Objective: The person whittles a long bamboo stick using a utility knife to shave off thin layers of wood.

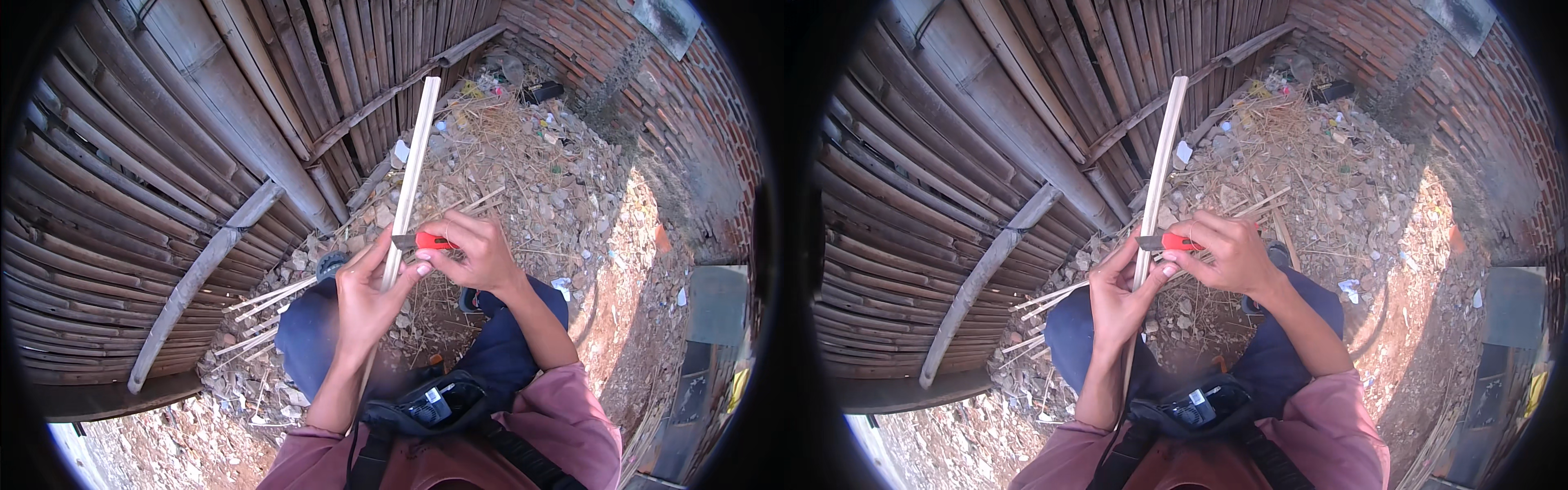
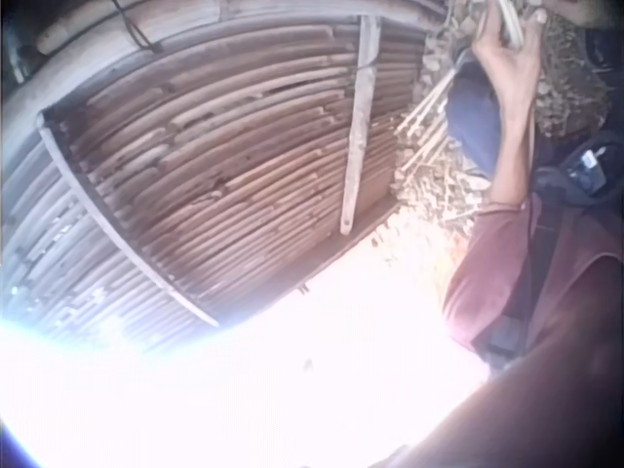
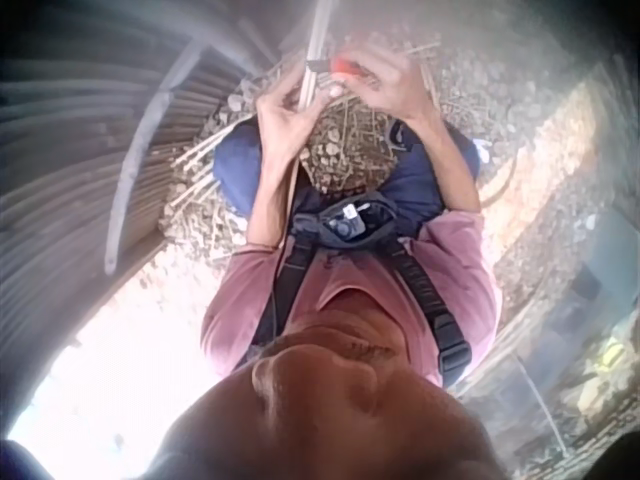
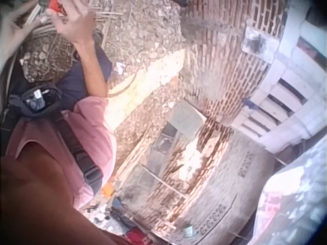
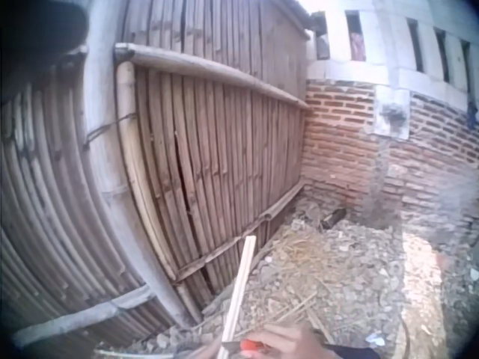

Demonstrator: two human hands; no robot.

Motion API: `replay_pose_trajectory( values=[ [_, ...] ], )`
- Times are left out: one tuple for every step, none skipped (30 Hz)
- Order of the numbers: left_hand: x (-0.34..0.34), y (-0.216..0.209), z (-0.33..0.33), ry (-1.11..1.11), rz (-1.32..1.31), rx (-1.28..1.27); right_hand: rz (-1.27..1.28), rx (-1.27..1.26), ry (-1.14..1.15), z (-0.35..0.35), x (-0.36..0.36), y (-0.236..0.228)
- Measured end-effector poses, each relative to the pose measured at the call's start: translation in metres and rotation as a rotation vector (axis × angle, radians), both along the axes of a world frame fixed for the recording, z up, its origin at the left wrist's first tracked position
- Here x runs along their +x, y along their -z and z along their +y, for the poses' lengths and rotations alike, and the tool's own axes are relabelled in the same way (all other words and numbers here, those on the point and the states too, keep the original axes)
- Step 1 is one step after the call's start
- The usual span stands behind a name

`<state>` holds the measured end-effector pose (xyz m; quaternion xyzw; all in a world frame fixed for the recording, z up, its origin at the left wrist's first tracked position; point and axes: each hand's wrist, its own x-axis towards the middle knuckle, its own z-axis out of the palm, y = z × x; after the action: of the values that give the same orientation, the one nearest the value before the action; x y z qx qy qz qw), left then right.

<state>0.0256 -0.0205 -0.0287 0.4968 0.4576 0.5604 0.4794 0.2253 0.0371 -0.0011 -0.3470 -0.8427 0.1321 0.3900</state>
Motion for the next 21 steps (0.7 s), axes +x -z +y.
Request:
replay_pose_trajectory(
  values=[
    [0.001,0.000,0.001,-0.012,-0.017,0.012,-0.025,-0.003,-0.003,-0.001,0.000,0.001],
    [0.002,0.001,0.002,-0.024,-0.034,0.023,-0.036,0.006,0.006,0.000,-0.001,0.002],
    [0.003,0.001,0.002,-0.034,-0.051,0.035,-0.046,0.015,0.016,0.000,0.000,0.004],
    [0.003,0.001,0.002,-0.048,-0.037,0.021,-0.056,0.024,0.025,0.000,-0.001,0.006],
    [0.003,0.001,0.002,-0.060,-0.024,0.006,-0.053,0.028,0.024,0.001,-0.001,0.006],
    [0.003,0.000,0.001,-0.073,-0.010,-0.009,-0.050,0.033,0.024,0.001,-0.002,0.006],
    [0.003,-0.002,0.001,-0.081,0.021,-0.022,-0.048,0.038,0.025,0.000,-0.002,0.005],
    [0.002,-0.005,0.000,-0.088,0.053,-0.035,-0.045,0.040,0.026,0.000,-0.003,0.004],
    [0.002,-0.007,0.000,-0.096,0.084,-0.049,-0.041,0.041,0.028,-0.001,-0.003,0.004],
    [0.002,-0.008,-0.001,-0.103,0.084,-0.048,-0.038,0.044,0.029,-0.001,-0.004,0.003],
    [0.002,-0.008,-0.001,-0.111,0.083,-0.047,-0.040,0.048,0.029,-0.001,-0.004,0.003],
    [0.002,-0.009,-0.001,-0.118,0.082,-0.046,-0.043,0.052,0.028,-0.001,-0.003,0.004],
    [0.001,-0.008,-0.001,-0.121,0.085,-0.038,-0.045,0.055,0.028,-0.001,-0.003,0.004],
    [0.001,-0.007,-0.001,-0.124,0.087,-0.030,-0.051,0.057,0.030,-0.001,-0.003,0.004],
    [0.001,-0.007,-0.001,-0.126,0.090,-0.030,-0.057,0.058,0.031,-0.001,-0.003,0.003],
    [0.001,-0.007,-0.001,-0.127,0.092,-0.029,-0.062,0.059,0.033,-0.002,-0.003,0.003],
    [0.000,-0.009,-0.001,-0.128,0.095,-0.037,-0.059,0.057,0.029,-0.001,-0.003,0.003],
    [0.000,-0.009,-0.002,-0.126,0.086,-0.043,-0.055,0.055,0.024,-0.001,-0.003,0.004],
    [0.001,-0.009,-0.002,-0.124,0.077,-0.048,-0.053,0.053,0.021,-0.001,-0.002,0.004],
    [0.001,-0.008,-0.002,-0.119,0.056,-0.052,-0.051,0.056,0.013,-0.001,-0.001,0.005],
    [0.002,-0.008,-0.002,-0.116,0.044,-0.054,-0.049,0.060,0.004,0.000,-0.001,0.005]
  ],
)
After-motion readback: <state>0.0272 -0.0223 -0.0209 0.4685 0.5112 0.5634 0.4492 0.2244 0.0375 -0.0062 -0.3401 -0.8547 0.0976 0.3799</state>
